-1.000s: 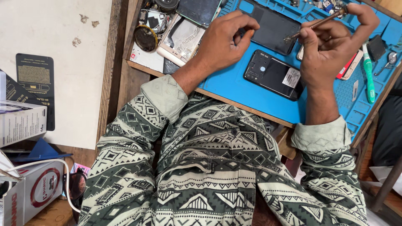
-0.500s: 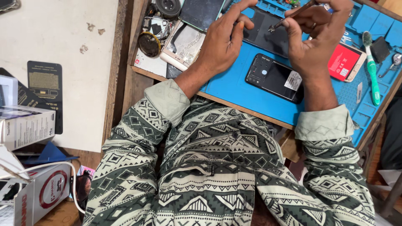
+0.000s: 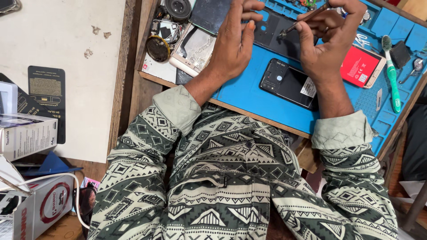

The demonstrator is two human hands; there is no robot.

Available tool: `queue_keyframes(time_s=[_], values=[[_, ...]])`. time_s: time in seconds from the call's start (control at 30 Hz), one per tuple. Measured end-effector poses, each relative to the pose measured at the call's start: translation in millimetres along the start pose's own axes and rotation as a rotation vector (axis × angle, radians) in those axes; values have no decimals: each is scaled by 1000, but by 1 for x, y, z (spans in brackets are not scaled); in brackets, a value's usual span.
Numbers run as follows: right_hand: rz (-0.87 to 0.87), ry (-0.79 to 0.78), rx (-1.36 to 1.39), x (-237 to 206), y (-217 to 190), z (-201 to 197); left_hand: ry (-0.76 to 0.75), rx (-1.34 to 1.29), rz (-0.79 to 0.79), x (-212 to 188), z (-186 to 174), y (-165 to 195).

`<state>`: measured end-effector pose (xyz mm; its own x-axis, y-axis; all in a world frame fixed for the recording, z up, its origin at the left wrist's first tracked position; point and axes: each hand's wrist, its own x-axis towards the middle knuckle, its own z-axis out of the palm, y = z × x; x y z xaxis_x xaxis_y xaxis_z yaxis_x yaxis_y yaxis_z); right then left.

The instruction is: The person unscrews the back cover of a smartphone on a blue repair mat using a screwdriver, pries at the cover and internal components by hand, then presses a red adhesive sticker onto the phone's back cover and sets the phone down on the mat.

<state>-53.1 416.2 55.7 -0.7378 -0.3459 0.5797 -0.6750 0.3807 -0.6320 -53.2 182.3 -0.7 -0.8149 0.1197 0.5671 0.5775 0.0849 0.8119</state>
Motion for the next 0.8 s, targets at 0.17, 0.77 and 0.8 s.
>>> queue_keyframes(time_s=[0.17, 0.77, 0.8], values=[[2, -3, 22, 4, 5, 2, -23, 2, -10, 1, 3, -1], [-14, 18, -6, 16, 14, -5, -48, 8, -23, 14, 3, 3], [-14, 13, -17, 17, 13, -4, -44, 10, -23, 15, 3, 3]])
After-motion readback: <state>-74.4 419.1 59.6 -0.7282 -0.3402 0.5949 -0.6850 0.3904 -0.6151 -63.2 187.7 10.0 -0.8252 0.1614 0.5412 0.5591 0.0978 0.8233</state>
